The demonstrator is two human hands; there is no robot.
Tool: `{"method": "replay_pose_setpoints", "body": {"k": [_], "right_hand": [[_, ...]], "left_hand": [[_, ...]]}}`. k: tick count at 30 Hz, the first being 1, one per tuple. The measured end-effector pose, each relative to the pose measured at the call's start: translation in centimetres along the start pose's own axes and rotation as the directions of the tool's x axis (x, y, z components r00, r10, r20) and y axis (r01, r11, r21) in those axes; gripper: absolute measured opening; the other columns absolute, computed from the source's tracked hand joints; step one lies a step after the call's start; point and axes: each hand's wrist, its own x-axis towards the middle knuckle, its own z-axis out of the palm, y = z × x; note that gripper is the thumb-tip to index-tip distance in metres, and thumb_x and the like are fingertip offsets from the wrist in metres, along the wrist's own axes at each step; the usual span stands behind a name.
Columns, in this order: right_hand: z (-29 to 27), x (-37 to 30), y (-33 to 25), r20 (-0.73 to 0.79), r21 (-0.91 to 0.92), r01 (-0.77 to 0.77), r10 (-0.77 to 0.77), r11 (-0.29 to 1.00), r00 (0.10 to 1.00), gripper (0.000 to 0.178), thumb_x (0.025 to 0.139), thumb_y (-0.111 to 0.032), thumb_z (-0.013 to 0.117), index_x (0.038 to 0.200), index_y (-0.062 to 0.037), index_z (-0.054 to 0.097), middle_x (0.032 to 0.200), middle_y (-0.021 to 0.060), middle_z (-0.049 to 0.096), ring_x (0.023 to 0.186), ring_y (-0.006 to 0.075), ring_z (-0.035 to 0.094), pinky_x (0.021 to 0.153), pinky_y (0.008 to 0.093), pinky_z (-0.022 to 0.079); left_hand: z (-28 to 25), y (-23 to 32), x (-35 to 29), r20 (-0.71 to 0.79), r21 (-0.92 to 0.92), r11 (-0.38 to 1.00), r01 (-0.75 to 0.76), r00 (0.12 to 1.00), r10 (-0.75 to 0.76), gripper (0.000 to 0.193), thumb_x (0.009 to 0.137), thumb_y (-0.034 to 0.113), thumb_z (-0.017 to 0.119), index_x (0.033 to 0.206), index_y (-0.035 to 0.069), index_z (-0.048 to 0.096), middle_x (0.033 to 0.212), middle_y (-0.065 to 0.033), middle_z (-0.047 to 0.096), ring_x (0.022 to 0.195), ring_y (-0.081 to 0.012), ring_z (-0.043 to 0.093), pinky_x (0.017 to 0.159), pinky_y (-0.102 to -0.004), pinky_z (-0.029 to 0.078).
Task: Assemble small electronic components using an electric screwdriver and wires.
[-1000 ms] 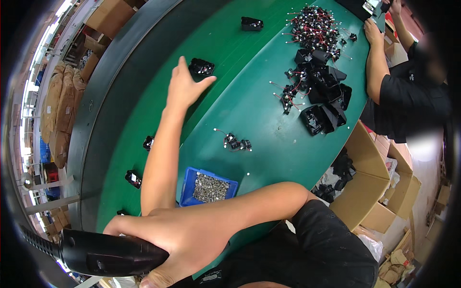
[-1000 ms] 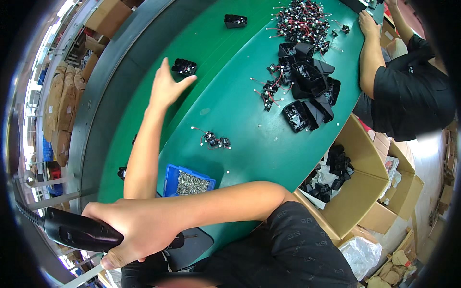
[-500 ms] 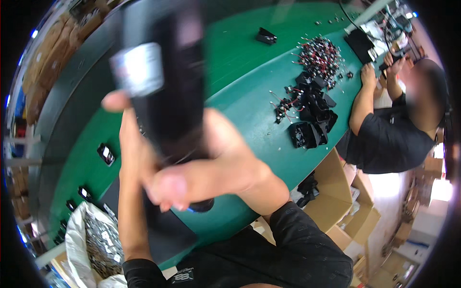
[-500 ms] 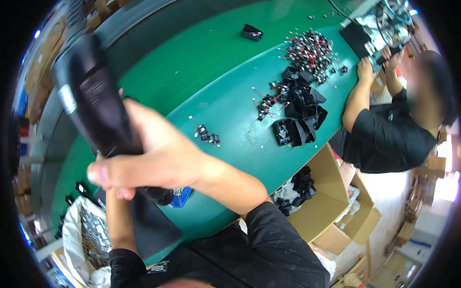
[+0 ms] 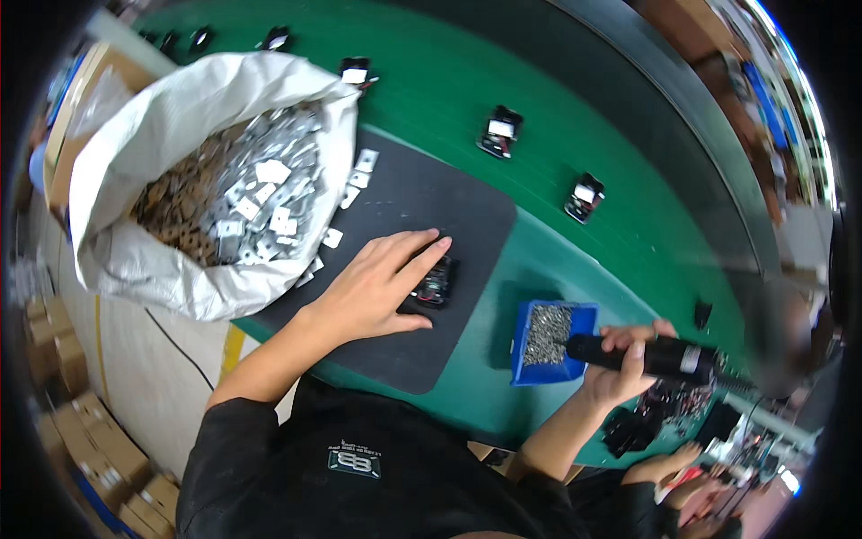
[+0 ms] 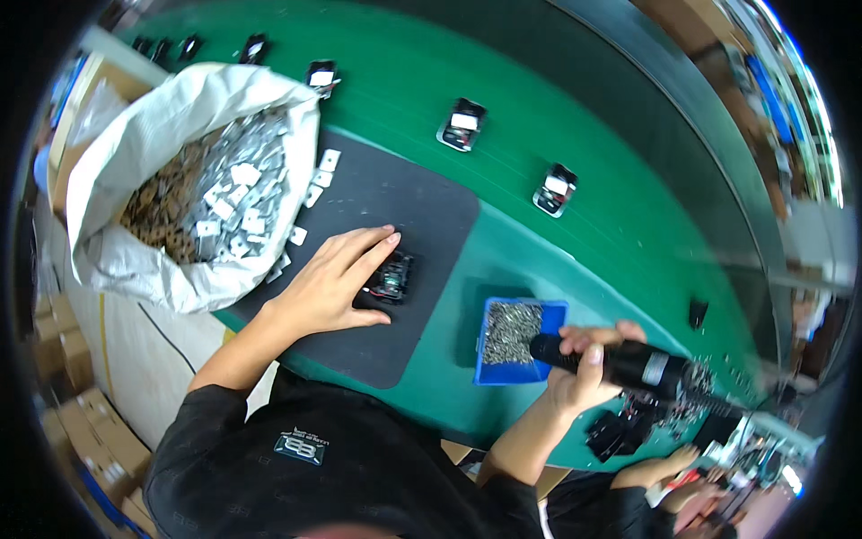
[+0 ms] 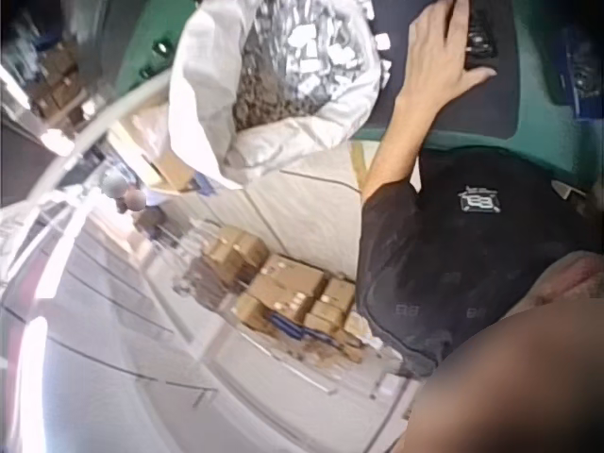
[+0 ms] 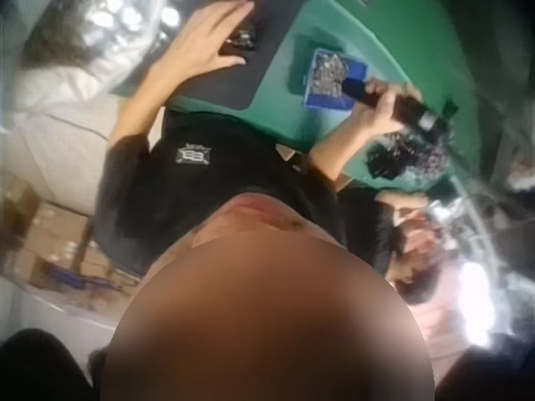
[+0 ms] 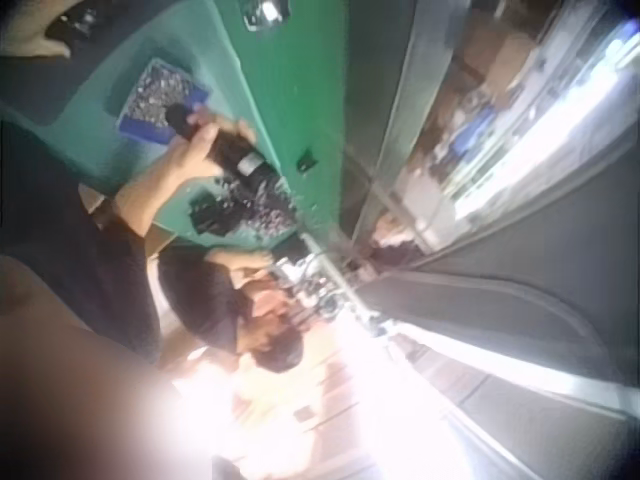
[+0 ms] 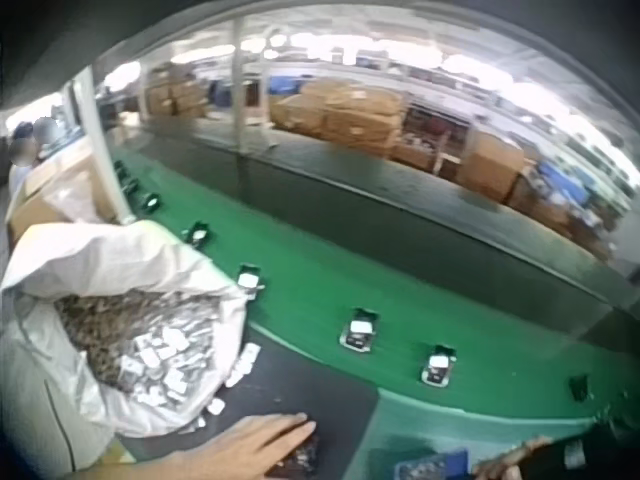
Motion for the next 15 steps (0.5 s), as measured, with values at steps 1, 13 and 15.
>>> {"method": "replay_pose_setpoints", "body": {"k": [1, 13, 15], "right_hand": [[-0.2, -0.4, 0.5, 0.032, -0.004, 0.033, -0.033, 0.999, 0.999, 0.049, 0.084, -0.014, 0.069, 0.122, 0.0009, 0.044, 0.068, 0.0063, 0.052, 0.055, 0.016, 0.052, 0.061, 0.0371, 0.054], [-0.1, -2.1, -2.9, 0.023, 0.26, 0.211, -0.225, 0.942, 0.974, 0.053, 0.088, -0.024, 0.066, 0.129, -0.0045, 0.039, 0.072, 0.0038, 0.051, 0.056, 0.0164, 0.051, 0.063, 0.0363, 0.049], [1.1, -1.9, -2.6, 0.028, 0.245, 0.229, -0.243, 0.942, 0.97, 0.054, 0.088, -0.025, 0.067, 0.129, -0.0064, 0.038, 0.073, 0.0039, 0.052, 0.058, 0.0174, 0.052, 0.063, 0.0366, 0.049]], "left_hand": [[-0.6, 0.0, -0.7, -0.003, 0.022, 0.999, 0.042, 0.999, -0.042, 0.097, 0.065, 0.035, 0.083, 0.144, 0.001, 0.036, 0.143, -0.0187, 0.041, 0.128, -0.0373, 0.044, 0.105, -0.0463, 0.037], [-0.8, 0.4, -3.2, 0.018, 0.102, 0.967, 0.234, 0.971, -0.237, 0.063, 0.074, 0.014, 0.074, 0.131, -0.001, 0.051, 0.146, -0.031, 0.033, 0.134, -0.0465, 0.037, 0.11, -0.0477, 0.034], [-0.6, 0.5, -4.1, 0.06, 0.133, 0.962, 0.236, 0.967, -0.246, 0.056, 0.077, 0.002, 0.065, 0.131, -0.004, 0.05, 0.147, -0.0287, 0.034, 0.133, -0.0444, 0.04, 0.109, -0.0467, 0.036]]}}
